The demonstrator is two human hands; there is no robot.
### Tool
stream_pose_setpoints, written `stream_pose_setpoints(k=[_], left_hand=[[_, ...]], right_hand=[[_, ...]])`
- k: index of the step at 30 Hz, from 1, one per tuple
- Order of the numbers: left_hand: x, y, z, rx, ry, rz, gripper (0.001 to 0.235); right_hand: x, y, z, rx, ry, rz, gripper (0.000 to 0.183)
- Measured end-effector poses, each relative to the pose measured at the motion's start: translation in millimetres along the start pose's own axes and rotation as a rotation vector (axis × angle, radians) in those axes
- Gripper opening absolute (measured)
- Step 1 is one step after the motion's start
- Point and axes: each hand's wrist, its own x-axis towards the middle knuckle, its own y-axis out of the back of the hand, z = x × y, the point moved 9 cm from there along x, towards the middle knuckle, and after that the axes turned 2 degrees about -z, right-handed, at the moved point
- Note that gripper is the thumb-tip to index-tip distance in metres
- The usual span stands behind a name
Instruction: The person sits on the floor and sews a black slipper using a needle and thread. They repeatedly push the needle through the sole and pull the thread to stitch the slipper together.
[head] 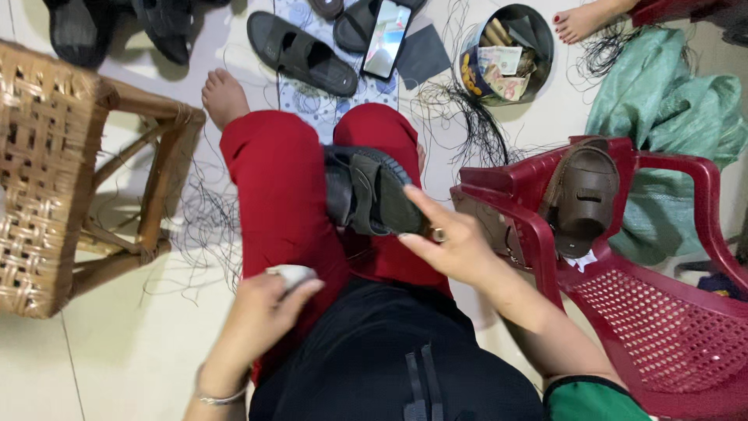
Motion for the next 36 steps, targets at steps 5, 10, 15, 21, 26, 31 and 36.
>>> stream_pose_setpoints(k=[5, 10, 15, 21, 26, 31, 36], left_hand=[[2, 59, -5, 0.353, 0.184, 0.332, 0.029], [48, 43, 78, 0.172, -0.246, 0.417, 0.045], [89, -21, 109, 0.271, -0.474, 0.137, 0.070], [107, -38, 106, 0.352, -0.442, 0.069, 0.080], [113, -53, 108, 0.377, -0.426, 0.101, 0.083], [120, -67, 100, 0.389, -0.424, 0.151, 0.081], [121, -63, 97, 0.235, -0.527, 0.259, 0.082]], right_hand=[[4, 77, -8, 0.349, -0.133, 0.117, 0.080], [-22, 66, -42, -0.325, 0.361, -0.089, 0.057], [-26, 47, -58, -0.584, 0.431, -0.224, 0.045], [-23, 47, -60, -0.753, 0.455, -0.227, 0.055], [-27, 45, -49, -1.026, 0.327, -0.310, 0.106], [-22, 43, -55, -1.258, 0.303, -0.290, 0.145], [2, 57, -95, -0.851, 0.265, -0.327, 0.024]])
